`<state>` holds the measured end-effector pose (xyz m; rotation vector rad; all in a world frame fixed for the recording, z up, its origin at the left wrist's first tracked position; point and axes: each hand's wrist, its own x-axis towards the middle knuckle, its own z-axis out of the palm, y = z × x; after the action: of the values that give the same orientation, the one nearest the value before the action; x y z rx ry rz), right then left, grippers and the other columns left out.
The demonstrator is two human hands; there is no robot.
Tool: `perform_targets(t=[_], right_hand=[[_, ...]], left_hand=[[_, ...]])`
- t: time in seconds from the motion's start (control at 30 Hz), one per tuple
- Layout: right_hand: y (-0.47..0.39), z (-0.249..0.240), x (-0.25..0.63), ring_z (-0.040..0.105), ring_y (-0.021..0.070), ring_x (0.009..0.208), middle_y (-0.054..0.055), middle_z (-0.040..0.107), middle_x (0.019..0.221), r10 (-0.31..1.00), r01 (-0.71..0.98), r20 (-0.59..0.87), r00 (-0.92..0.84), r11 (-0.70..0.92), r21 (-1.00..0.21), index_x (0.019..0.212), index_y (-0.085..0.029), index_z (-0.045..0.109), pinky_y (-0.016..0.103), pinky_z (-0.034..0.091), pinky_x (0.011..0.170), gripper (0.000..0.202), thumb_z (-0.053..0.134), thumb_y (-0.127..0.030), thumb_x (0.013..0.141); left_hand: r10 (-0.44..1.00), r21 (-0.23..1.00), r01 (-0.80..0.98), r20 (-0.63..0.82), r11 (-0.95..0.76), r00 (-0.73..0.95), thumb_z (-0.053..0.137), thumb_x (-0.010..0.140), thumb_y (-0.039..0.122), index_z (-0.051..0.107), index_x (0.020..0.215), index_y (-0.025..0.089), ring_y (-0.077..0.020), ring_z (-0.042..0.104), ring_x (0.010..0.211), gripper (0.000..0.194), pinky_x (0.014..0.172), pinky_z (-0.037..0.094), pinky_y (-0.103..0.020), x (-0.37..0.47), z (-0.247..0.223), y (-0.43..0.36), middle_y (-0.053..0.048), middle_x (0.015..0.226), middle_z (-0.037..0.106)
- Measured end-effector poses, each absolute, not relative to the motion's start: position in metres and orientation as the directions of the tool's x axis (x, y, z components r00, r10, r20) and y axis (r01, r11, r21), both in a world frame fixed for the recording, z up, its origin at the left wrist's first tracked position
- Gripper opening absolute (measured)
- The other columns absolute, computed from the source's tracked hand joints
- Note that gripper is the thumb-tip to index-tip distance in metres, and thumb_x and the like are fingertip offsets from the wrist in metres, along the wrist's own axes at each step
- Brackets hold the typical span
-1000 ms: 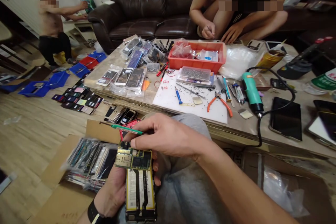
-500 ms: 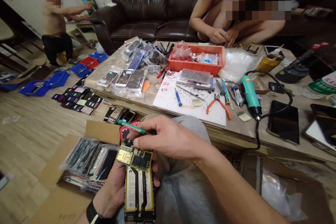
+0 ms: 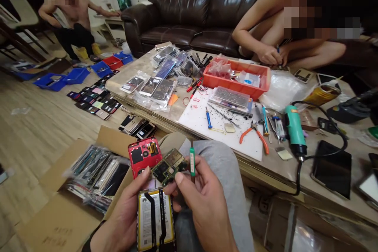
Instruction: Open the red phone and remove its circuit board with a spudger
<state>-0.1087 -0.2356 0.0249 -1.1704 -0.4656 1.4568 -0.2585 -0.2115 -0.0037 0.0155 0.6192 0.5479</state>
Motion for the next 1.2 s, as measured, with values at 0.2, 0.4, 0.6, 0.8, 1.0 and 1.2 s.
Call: perform_targets(t=[0.2, 0.4, 0.6, 0.8, 1.0, 1.2], right_hand=[[-0.251, 0.019, -0.121, 0.067, 0.0155, 0.062, 0.003, 0.074, 0.076, 0.802, -0.604, -0.536, 0.262, -0.296, -0.74, 0.101, -0.02, 0.064, 0.022, 0.054, 0.054, 0.05, 0.093, -0.043, 0.068], [-0.252, 0.021, -0.123, 0.071, 0.0175, 0.064, 0.0, 0.073, 0.069, 0.744, -0.682, -0.608, 0.275, -0.295, -0.669, 0.099, -0.02, 0.064, 0.021, 0.052, 0.054, 0.057, 0.099, -0.04, 0.058], [-0.248, 0.027, -0.124, 0.07, 0.017, 0.063, 0.001, 0.073, 0.07, 0.748, -0.668, -0.606, 0.27, -0.308, -0.677, 0.098, -0.02, 0.063, 0.022, 0.052, 0.054, 0.057, 0.098, -0.039, 0.059], [-0.251, 0.025, -0.123, 0.071, 0.0181, 0.064, -0.002, 0.07, 0.068, 0.757, -0.652, -0.591, 0.278, -0.304, -0.695, 0.099, -0.02, 0.065, 0.022, 0.052, 0.054, 0.055, 0.098, -0.039, 0.059], [-0.254, 0.022, -0.121, 0.071, 0.0182, 0.065, 0.002, 0.073, 0.071, 0.779, -0.618, -0.568, 0.264, -0.315, -0.72, 0.1, -0.019, 0.066, 0.022, 0.053, 0.055, 0.051, 0.095, -0.042, 0.064], [-0.252, 0.027, -0.122, 0.071, 0.0188, 0.065, 0.002, 0.073, 0.07, 0.777, -0.607, -0.564, 0.279, -0.312, -0.731, 0.101, -0.019, 0.066, 0.023, 0.054, 0.056, 0.053, 0.096, -0.042, 0.063]], left_hand=[[0.506, 0.242, -0.482, -0.664, 0.842, 0.55, 0.087, 0.069, 0.054, 0.073, 0.113, 0.016, -0.0248, 0.077, 0.067, 0.06, 0.064, 0.059, -0.031, -0.255, 0.009, -0.212, -0.008, 0.08, 0.081], [0.583, 0.314, -0.511, -0.61, 0.8, 0.537, 0.085, 0.075, 0.049, 0.068, 0.122, 0.015, -0.0233, 0.076, 0.066, 0.06, 0.066, 0.059, -0.03, -0.253, 0.015, -0.213, -0.01, 0.081, 0.08], [0.583, 0.322, -0.503, -0.605, 0.802, 0.542, 0.083, 0.078, 0.049, 0.067, 0.122, 0.016, -0.0229, 0.075, 0.067, 0.058, 0.065, 0.058, -0.03, -0.254, 0.016, -0.213, -0.009, 0.08, 0.079], [0.556, 0.319, -0.467, -0.606, 0.825, 0.569, 0.08, 0.078, 0.055, 0.072, 0.117, 0.012, -0.0228, 0.075, 0.067, 0.058, 0.067, 0.057, -0.03, -0.253, 0.018, -0.213, -0.01, 0.079, 0.078], [0.526, 0.299, -0.449, -0.635, 0.842, 0.565, 0.08, 0.076, 0.058, 0.074, 0.109, 0.01, -0.0253, 0.075, 0.068, 0.059, 0.061, 0.056, -0.029, -0.253, 0.018, -0.213, -0.011, 0.076, 0.077], [0.522, 0.262, -0.468, -0.604, 0.844, 0.602, 0.083, 0.075, 0.053, 0.069, 0.124, 0.012, -0.0289, 0.076, 0.079, 0.066, 0.078, 0.058, -0.038, -0.249, 0.027, -0.21, -0.013, 0.088, 0.079]])
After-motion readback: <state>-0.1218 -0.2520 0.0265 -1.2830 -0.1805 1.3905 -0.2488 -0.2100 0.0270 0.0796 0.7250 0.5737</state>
